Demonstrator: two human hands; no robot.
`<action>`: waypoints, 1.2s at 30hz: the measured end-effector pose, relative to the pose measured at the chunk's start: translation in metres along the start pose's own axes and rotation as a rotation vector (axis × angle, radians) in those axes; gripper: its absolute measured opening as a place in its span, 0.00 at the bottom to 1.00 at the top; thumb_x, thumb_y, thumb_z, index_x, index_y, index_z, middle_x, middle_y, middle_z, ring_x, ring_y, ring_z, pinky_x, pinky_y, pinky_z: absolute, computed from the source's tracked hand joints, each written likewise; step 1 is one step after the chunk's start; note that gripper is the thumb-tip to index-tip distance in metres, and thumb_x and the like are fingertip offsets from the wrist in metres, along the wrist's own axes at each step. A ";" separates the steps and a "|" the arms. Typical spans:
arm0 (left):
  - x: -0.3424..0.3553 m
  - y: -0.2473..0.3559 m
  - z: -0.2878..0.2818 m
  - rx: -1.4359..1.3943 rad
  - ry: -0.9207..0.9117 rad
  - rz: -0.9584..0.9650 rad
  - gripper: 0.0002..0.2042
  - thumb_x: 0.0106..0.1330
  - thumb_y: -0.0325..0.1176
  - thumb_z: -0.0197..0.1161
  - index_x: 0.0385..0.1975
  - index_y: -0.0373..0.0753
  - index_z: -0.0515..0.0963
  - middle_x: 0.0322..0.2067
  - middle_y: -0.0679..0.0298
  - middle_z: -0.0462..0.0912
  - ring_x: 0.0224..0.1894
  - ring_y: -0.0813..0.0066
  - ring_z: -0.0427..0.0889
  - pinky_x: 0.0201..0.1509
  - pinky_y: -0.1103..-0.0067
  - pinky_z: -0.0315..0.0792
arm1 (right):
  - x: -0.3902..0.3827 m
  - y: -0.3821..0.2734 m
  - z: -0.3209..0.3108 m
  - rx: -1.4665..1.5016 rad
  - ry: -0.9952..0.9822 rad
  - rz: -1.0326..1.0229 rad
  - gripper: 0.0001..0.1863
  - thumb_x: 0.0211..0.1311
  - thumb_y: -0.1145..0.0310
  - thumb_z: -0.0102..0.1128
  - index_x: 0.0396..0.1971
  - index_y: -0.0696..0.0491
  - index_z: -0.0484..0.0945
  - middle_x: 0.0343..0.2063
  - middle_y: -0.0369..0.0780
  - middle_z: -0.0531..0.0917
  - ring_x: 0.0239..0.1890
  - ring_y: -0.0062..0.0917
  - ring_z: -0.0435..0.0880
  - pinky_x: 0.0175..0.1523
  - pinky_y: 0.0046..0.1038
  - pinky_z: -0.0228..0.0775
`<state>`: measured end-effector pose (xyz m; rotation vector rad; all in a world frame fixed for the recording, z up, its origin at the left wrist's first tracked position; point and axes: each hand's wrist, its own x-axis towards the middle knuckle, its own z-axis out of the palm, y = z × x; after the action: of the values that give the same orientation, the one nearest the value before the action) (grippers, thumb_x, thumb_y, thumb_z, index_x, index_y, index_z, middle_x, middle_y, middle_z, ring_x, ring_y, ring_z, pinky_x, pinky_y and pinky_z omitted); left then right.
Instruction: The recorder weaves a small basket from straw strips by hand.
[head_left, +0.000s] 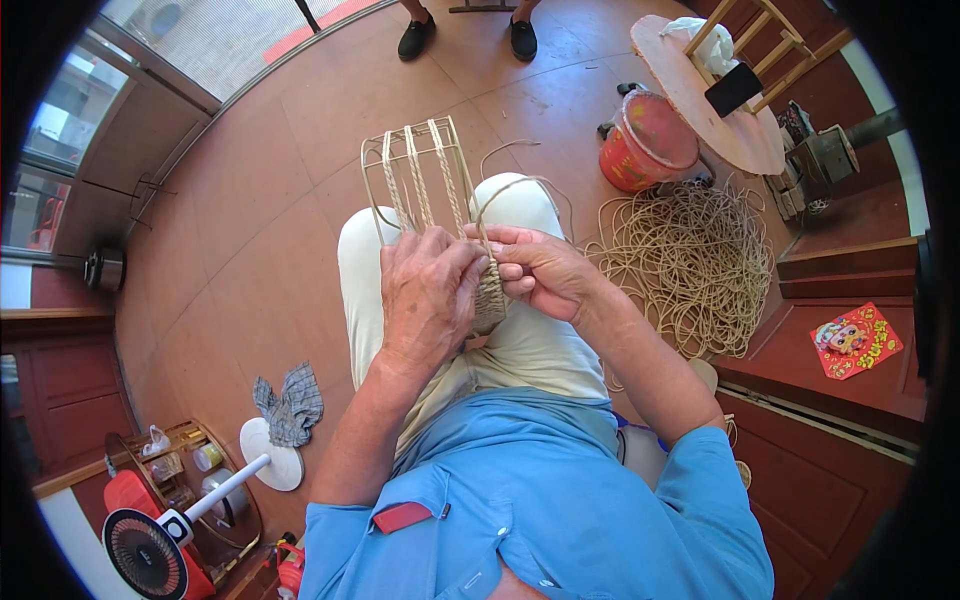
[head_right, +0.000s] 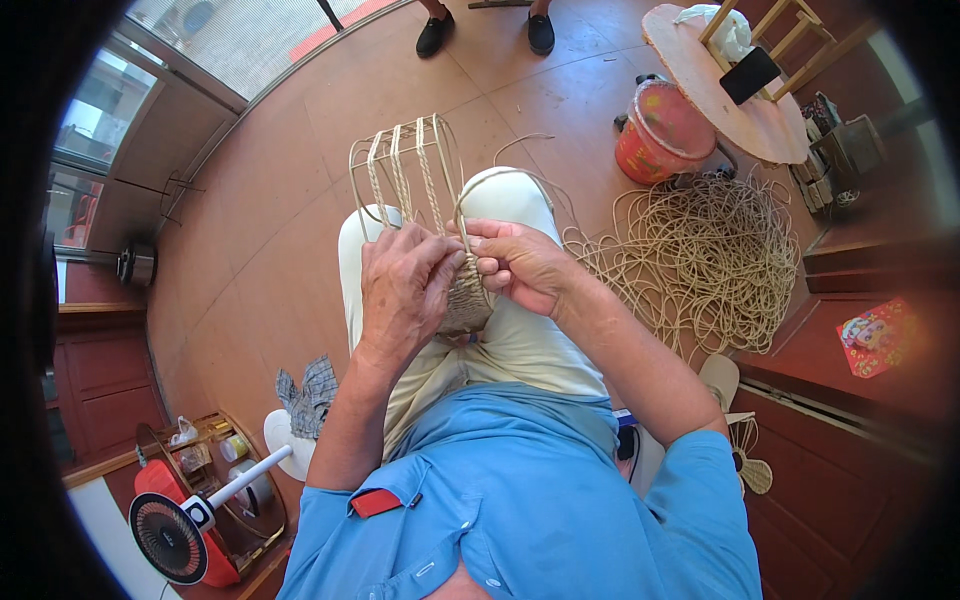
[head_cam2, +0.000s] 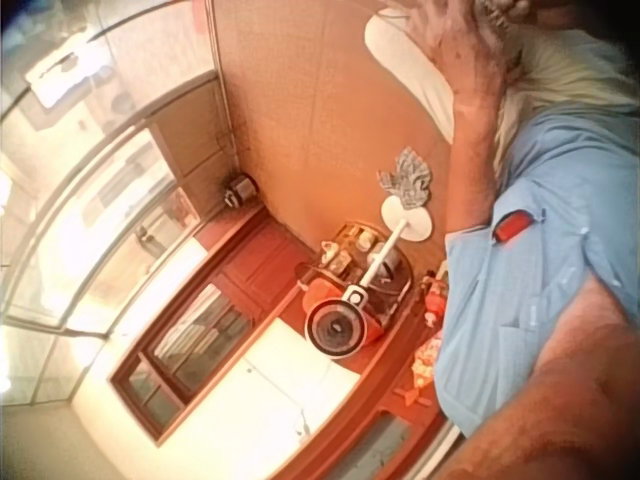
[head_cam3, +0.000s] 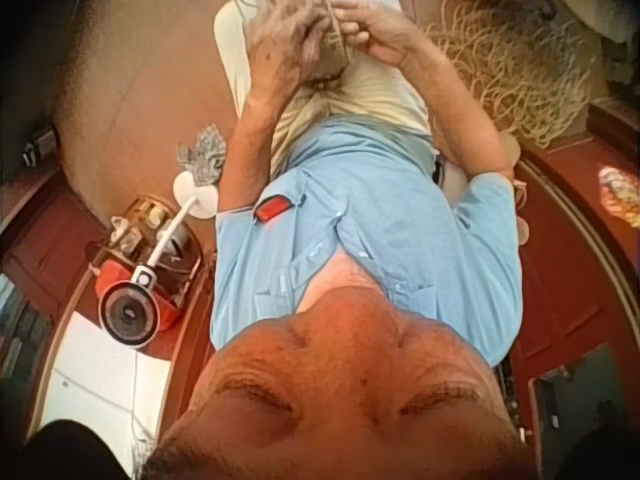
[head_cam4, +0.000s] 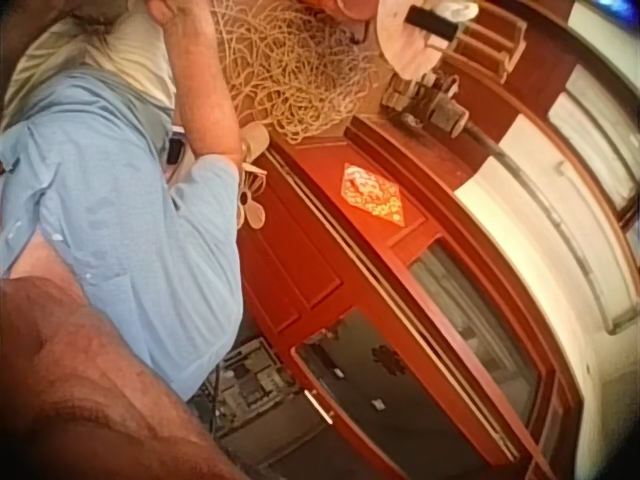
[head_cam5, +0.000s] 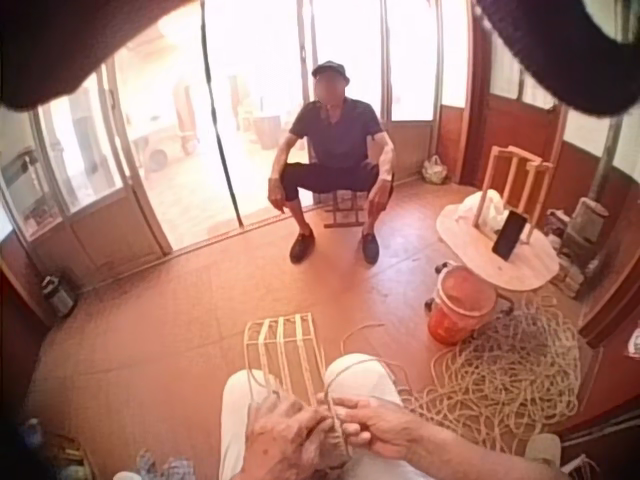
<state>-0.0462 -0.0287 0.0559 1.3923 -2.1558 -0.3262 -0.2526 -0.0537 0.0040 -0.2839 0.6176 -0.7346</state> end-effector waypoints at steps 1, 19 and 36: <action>-0.001 0.001 -0.001 -0.025 0.006 0.014 0.04 0.71 0.34 0.73 0.40 0.45 0.88 0.36 0.65 0.83 0.44 0.61 0.81 0.52 0.64 0.67 | 0.000 0.000 0.003 -0.006 0.036 -0.010 0.23 0.84 0.74 0.58 0.74 0.59 0.71 0.43 0.30 0.82 0.28 0.03 0.72 0.25 0.07 0.65; 0.013 0.006 0.016 -0.127 -0.010 0.074 0.06 0.67 0.34 0.76 0.38 0.43 0.86 0.35 0.64 0.82 0.44 0.60 0.80 0.53 0.64 0.69 | -0.183 -0.216 -0.095 -0.080 0.582 -0.626 0.11 0.87 0.73 0.52 0.36 0.49 0.68 0.26 0.28 0.65 0.21 0.10 0.59 0.20 0.16 0.48; -0.002 0.001 0.004 -0.172 0.131 -0.149 0.05 0.67 0.32 0.73 0.34 0.42 0.83 0.33 0.65 0.82 0.41 0.62 0.80 0.50 0.65 0.67 | -0.216 -0.162 -0.154 -1.671 1.096 -0.993 0.20 0.73 0.72 0.71 0.63 0.54 0.86 0.56 0.42 0.87 0.54 0.27 0.86 0.55 0.31 0.81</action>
<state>-0.0487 -0.0267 0.0523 1.4365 -1.8771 -0.4528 -0.5592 -0.0232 0.0469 -1.8978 2.1674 -1.1345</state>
